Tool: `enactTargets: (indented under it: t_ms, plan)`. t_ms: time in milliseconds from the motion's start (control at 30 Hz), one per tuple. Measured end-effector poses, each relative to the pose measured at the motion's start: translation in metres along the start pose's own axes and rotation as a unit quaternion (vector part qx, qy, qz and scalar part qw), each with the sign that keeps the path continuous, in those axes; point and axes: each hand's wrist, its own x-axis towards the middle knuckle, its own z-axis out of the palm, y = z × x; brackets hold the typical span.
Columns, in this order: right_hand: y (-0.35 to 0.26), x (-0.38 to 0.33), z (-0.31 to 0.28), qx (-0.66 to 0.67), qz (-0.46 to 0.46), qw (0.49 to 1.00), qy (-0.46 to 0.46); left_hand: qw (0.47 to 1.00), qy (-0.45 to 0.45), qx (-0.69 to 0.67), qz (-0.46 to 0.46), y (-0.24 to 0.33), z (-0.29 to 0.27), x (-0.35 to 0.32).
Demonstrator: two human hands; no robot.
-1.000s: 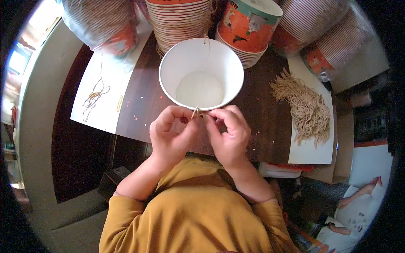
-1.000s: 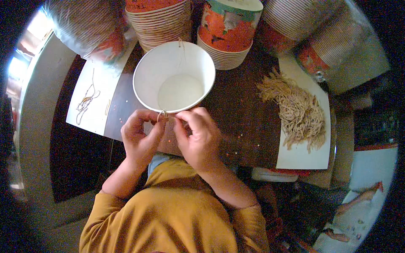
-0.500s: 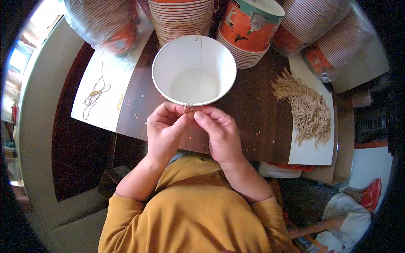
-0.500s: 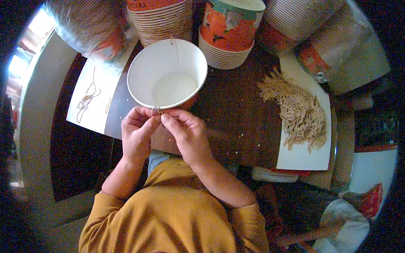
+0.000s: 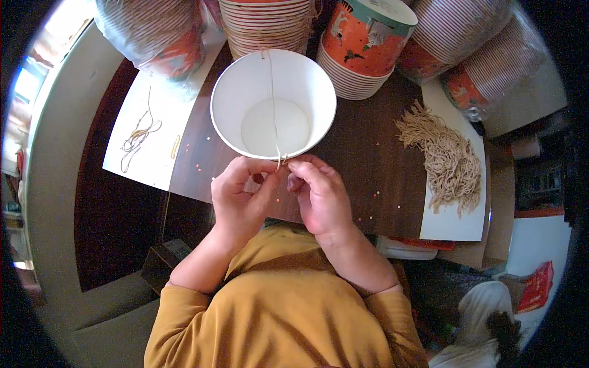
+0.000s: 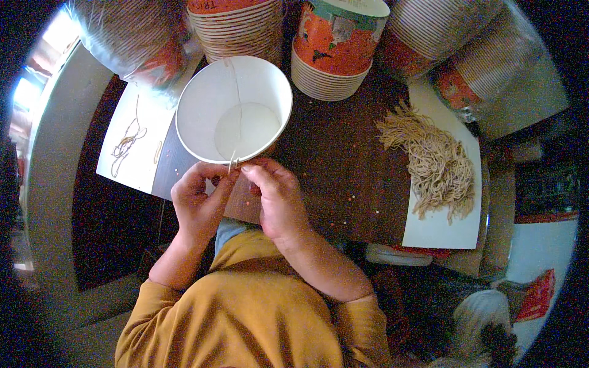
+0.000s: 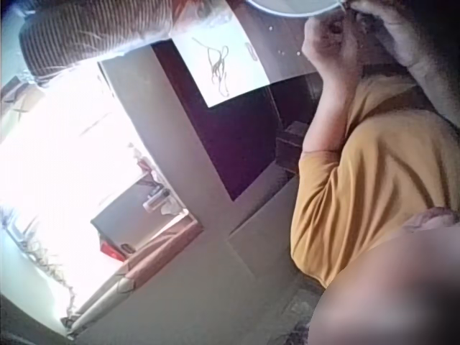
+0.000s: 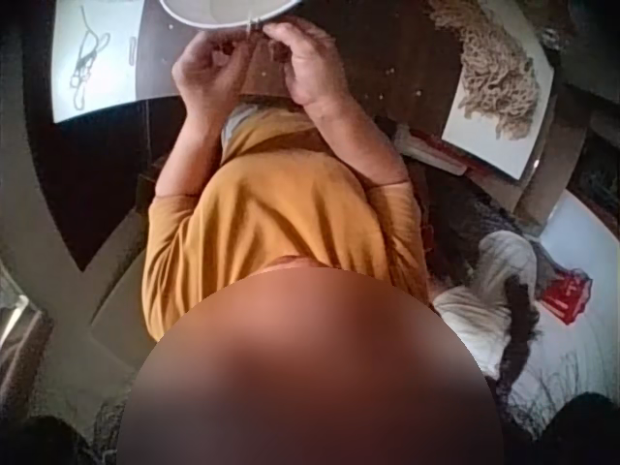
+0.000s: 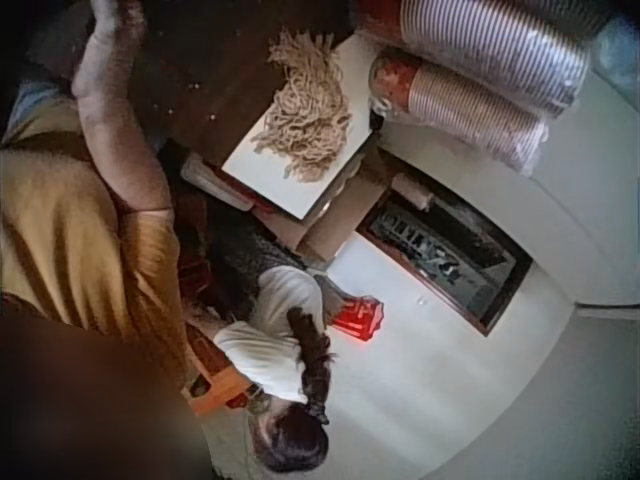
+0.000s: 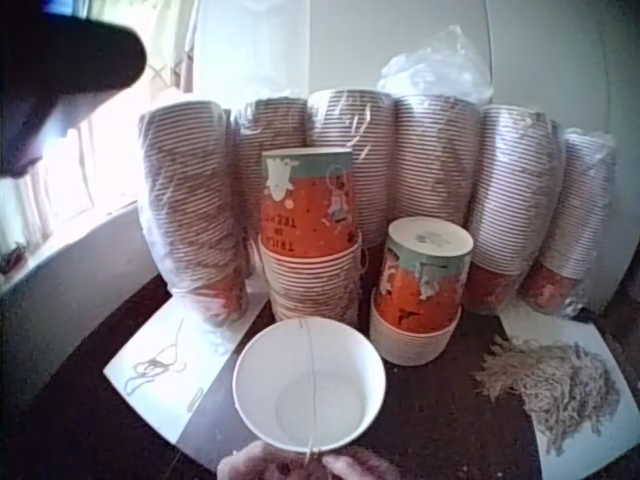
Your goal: Attaching elastic cords to paper buckets to create handles.
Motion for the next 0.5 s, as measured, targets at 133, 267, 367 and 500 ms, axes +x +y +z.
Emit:
enactTargets:
  t_ms: [133, 267, 367, 500]
  plan:
    - [-0.001, -0.001, 0.002, -0.005, 0.003, 1.000, -0.004, 0.989, 0.023, 0.091, 0.117, -0.004, 0.000, 0.001]
    - [-0.001, -0.001, 0.005, -0.010, 0.004, 1.000, 0.009, 0.975, 0.042, 0.129, 0.178, -0.008, 0.003, 0.005]
    - [-0.004, -0.004, 0.010, -0.046, -0.017, 0.999, 0.015, 0.952, 0.056, 0.170, 0.247, -0.010, 0.004, 0.008]
    - [-0.003, -0.004, 0.009, -0.104, -0.068, 0.992, -0.012, 0.921, 0.071, 0.221, 0.312, -0.013, 0.006, 0.010]
